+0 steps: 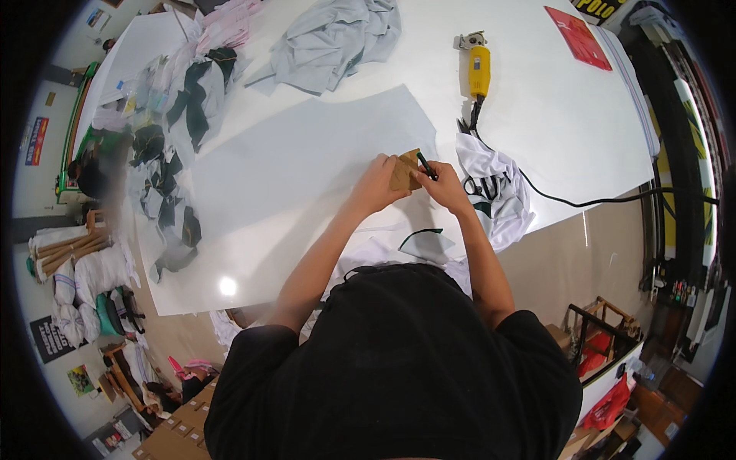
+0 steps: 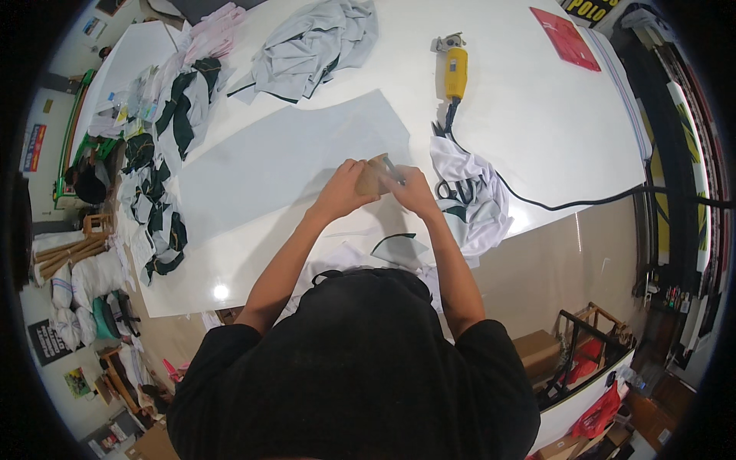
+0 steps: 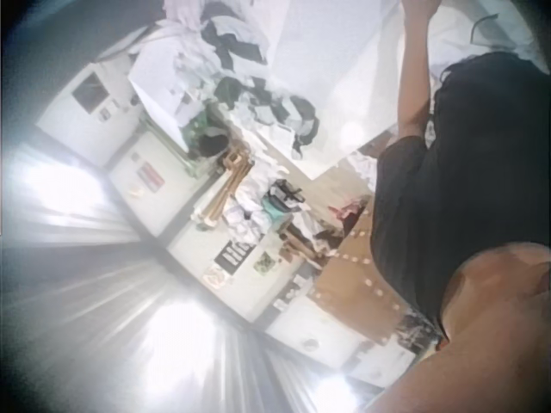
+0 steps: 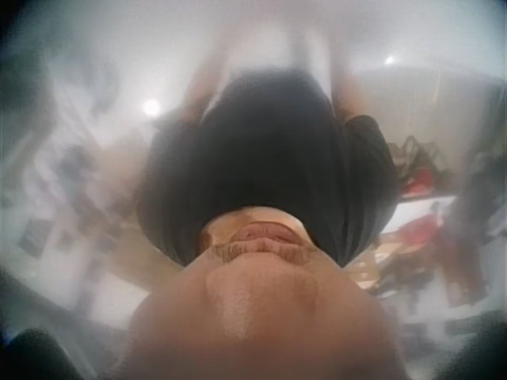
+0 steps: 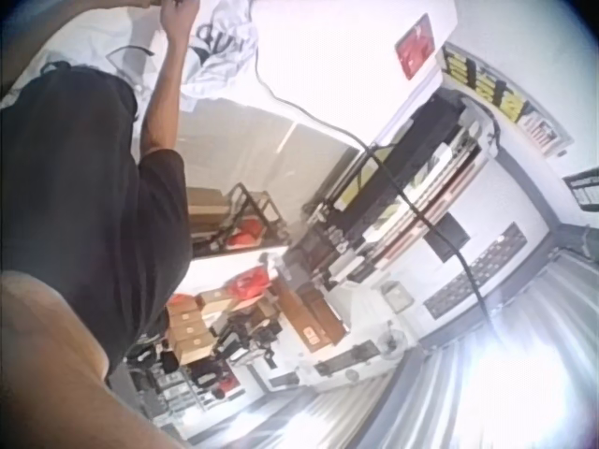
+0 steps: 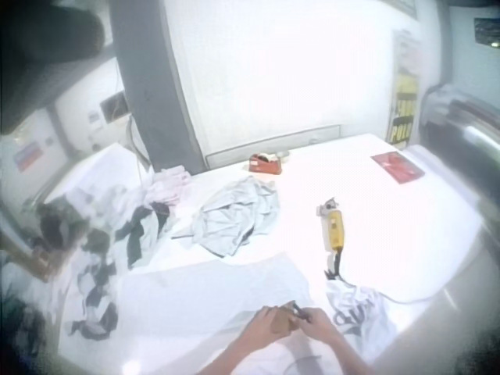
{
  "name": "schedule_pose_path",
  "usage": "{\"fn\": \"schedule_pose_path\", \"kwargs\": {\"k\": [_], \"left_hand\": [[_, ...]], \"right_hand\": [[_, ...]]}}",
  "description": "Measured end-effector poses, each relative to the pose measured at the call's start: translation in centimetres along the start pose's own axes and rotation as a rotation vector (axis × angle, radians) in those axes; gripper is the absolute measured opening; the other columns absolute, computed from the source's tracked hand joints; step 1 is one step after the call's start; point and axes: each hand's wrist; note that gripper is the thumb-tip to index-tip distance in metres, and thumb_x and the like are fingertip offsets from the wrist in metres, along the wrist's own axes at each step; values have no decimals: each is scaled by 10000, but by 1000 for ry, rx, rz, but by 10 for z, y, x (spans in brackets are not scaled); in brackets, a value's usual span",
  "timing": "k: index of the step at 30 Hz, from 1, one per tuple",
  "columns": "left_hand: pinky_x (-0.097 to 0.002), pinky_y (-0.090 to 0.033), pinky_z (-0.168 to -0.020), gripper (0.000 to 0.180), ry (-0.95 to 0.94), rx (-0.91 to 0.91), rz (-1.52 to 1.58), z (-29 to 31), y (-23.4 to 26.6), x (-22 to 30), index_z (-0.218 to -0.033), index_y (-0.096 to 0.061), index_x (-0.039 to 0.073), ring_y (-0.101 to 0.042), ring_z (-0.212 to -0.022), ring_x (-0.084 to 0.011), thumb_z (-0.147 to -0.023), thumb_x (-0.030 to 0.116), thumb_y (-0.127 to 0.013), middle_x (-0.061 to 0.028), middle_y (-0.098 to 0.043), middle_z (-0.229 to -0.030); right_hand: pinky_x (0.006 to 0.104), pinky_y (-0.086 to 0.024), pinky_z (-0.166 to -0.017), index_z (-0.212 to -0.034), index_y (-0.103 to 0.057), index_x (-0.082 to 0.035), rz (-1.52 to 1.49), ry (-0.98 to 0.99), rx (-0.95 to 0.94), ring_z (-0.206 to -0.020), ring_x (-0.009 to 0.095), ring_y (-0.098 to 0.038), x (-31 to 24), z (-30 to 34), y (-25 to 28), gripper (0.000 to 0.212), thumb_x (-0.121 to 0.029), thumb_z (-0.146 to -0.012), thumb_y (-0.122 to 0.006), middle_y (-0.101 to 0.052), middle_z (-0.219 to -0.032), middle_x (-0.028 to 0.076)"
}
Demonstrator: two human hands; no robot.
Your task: The person uses a template to mark a piece of white fabric with a pen and then cuts along the marked lines with scissors, later unfolding and smoothing a larger piece of green patterned fabric.
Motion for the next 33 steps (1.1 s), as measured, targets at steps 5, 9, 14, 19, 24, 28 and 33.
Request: {"fn": "schedule_pose_path", "kwargs": {"k": [5,9,14,19,24,28,33], "left_hand": [[-439,-501,-934,747,48,-72,-150,-38,4,-2,-1265,-565,-17,-554,-1128,-362,-722,418,-838,-179,-549,-1189],[-454,-497,-937,740,27,-98,-272,-75,1,-8,-1230,-590,-19,-548,-1119,-371,-698,431,-839,-185,-528,-1184],[-480,-475,-963,739,-5,-113,-309,-100,-27,-21,-1217,-599,-26,-536,-1113,-397,-681,425,-835,-204,-507,-1192],[-491,-469,-968,763,-49,-105,-311,-106,-39,-22,-1246,-570,-20,-534,-1107,-421,-682,419,-837,-223,-512,-1171],[-497,-473,-963,743,-29,-147,-306,-110,-42,-18,-1233,-566,-13,-534,-1110,-424,-695,423,-835,-228,-513,-1168],[-496,-473,-964,743,-43,-125,-324,-111,-45,-18,-1228,-572,-14,-535,-1110,-420,-697,431,-838,-222,-510,-1185],[-491,-469,-971,759,-59,-117,-327,-113,-45,-17,-1252,-570,-20,-534,-1118,-410,-706,433,-839,-203,-509,-1207]], "right_hand": [[297,-458,-640,-980,-723,10,-256,-235,265,-658,116,-553,0,-7,41,356,-311,-1009,-572,-693,-806,56],[293,-470,-650,-1036,-691,23,-713,-135,508,-675,118,-499,9,-10,77,460,-367,-1061,-447,-546,-781,28],[255,-432,-556,-1025,-670,-6,-683,-159,568,-612,95,-507,9,-3,89,467,-433,-1060,-482,-557,-711,18],[246,-459,-572,-1016,-664,-1,-617,-90,608,-655,88,-550,20,-6,69,384,-358,-1055,-530,-647,-797,54],[259,-489,-658,-1134,-652,4,-512,-37,608,-783,110,-591,28,-10,58,345,-312,-1058,-536,-685,-947,77],[268,-510,-759,-1198,-650,-34,-247,107,573,-882,128,-626,36,-20,48,271,-238,-1063,-533,-706,-1034,59],[341,-506,-870,-1201,-646,-39,183,303,447,-1008,282,-654,56,-34,47,228,-98,-982,-619,-677,-1111,148]]}}
Point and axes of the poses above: each hand's wrist, its own z-axis away from the middle knuckle, its own y-axis out of the back of the hand, x = y × z
